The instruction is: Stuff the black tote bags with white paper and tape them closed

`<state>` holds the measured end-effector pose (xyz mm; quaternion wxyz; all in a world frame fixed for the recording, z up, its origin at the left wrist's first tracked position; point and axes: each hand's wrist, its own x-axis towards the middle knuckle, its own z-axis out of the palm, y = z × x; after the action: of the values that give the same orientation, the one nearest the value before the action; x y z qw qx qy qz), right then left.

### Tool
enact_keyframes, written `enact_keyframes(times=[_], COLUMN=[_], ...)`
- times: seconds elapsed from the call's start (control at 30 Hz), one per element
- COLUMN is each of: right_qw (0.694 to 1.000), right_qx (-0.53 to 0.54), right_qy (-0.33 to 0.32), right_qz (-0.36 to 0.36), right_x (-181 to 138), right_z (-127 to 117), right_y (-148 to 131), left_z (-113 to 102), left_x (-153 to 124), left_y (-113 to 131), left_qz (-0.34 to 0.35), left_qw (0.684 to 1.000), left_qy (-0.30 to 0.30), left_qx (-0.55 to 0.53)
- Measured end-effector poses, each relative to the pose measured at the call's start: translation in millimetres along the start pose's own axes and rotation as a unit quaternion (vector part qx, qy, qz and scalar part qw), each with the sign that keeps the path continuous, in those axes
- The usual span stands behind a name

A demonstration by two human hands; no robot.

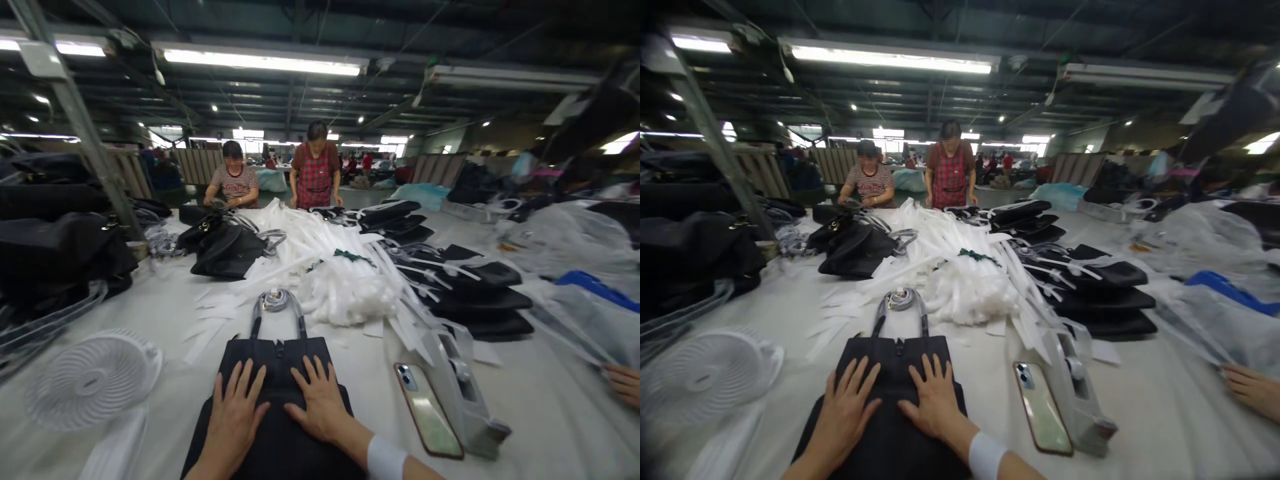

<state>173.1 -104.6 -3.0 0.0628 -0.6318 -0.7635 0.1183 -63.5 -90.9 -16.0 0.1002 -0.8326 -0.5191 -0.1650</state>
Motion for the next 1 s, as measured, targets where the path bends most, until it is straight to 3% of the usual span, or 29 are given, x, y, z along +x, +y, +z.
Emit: enact_keyframes(times=[0.17,0.3,0.6,0.7,0.8,1.0], right_qw=[1.0,0.999,0.999,0.999,0.997,0.979], right_qx=[0.026,0.043,0.035,0.044,0.06,-0.077], right_qy=[-0.015,-0.008,0.026,0.026,0.047,0.185], right_qz=[-0.002,-0.01,0.003,-0.002,-0.017,-0.022], right_x=[-4.4,-1.6,2.0,11.2,49.1,189.2], right_z=[-6.4,-8.5,4.6,2.2,-20.4,-109.1], right_y=[-0.9,-0.2,3.4,7.7,18.9,46.4], left_z=[36.7,55.0,50.7,49.9,54.1,86.9], left_x=[-6.9,-13.3,-2.5,-2.5,-2.8,-0.5], left_y=[-0.8,-8.4,3.2,4.5,-1.8,-11.5], left_qz=[0.03,0.034,0.024,0.04,0.067,0.11], left_qw=[0.997,0.998,0.997,0.998,0.998,0.988], left_qy=[-0.069,-0.052,-0.071,-0.045,0.005,0.091], left_qx=[-0.011,-0.011,0.002,-0.006,0.004,0.055])
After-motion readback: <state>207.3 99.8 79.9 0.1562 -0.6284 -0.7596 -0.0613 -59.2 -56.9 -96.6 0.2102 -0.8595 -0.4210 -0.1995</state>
